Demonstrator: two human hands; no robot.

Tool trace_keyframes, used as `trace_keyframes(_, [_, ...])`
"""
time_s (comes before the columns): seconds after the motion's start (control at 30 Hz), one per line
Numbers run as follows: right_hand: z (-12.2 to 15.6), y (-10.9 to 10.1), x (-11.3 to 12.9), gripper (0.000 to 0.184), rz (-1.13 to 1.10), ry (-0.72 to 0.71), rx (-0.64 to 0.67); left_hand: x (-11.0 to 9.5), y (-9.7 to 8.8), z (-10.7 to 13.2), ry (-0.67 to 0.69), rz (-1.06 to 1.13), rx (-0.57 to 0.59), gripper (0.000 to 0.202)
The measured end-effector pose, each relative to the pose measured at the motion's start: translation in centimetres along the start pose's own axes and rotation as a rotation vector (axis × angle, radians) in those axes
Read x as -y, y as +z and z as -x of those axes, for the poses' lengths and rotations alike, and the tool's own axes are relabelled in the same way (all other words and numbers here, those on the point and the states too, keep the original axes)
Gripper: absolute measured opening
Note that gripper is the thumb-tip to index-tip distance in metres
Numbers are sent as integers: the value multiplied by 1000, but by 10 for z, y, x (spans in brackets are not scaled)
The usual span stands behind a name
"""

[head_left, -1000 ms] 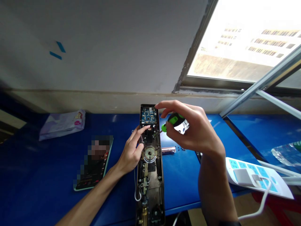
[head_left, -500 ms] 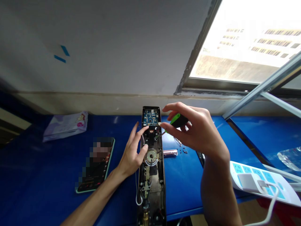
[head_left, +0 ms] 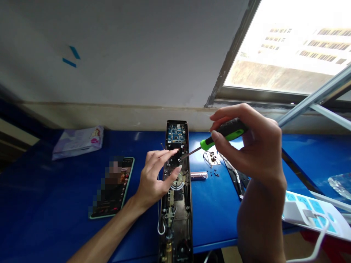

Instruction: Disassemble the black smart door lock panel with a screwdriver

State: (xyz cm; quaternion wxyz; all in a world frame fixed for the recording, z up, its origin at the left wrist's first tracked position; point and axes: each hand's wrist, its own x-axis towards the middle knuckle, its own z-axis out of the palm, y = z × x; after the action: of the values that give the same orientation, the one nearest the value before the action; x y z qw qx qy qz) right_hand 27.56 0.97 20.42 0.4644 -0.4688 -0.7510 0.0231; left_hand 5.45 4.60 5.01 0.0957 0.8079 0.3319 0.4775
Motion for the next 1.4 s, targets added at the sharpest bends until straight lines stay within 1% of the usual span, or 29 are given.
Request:
trace_keyframes(0.1, [0, -1, 2, 20, -35, 12, -13, 1, 0, -1, 46, 55, -3, 25])
trace_keyframes(0.2, [0, -1, 2, 20, -40, 15, 15, 1, -1, -2, 58, 101, -18, 17])
trace_keyframes(0.33, [-1, -2, 0, 19, -43, 2, 10, 0, -1, -2, 37, 134, -36, 13])
trace_keyframes(0.63, [1, -2, 1, 21, -71, -5, 23, -1, 3, -3, 42, 102, -33, 8])
trace_keyframes(0.77, [2, -14, -2, 20, -22, 5, 11, -3, 0, -5, 54, 57, -16, 9])
trace_keyframes(0.87, [6, -30, -10, 18, 43, 42, 51, -7, 0, -16, 106, 47, 23, 12])
trace_keyframes(0.93, [10, -40, -18, 17, 85, 96, 91, -11, 4, -29, 169, 76, 109, 14])
trace_keyframes(1.0, [14, -48, -27, 19, 123, 170, 140, -16, 12, -47, 227, 99, 265, 17])
trace_keyframes(1.07, [16, -54, -35, 23, 153, 251, 203, -21, 24, -67, 253, 53, 480, 19])
trace_keyframes(1.13, [18, -57, -42, 27, 183, 325, 268, -25, 42, -83, 245, -59, 720, 25])
trace_keyframes(1.17, [19, -58, -44, 28, 192, 355, 294, -26, 52, -90, 227, -115, 822, 29])
trace_keyframes(1.2, [19, -59, -46, 29, 194, 379, 316, -27, 62, -94, 222, -130, 857, 31])
trace_keyframes(1.3, [19, -59, -49, 29, 148, 424, 357, -26, 91, -99, 204, -150, 878, 33])
trace_keyframes(1.4, [19, -60, -50, 29, 105, 429, 378, -22, 111, -97, 185, -149, 878, 30])
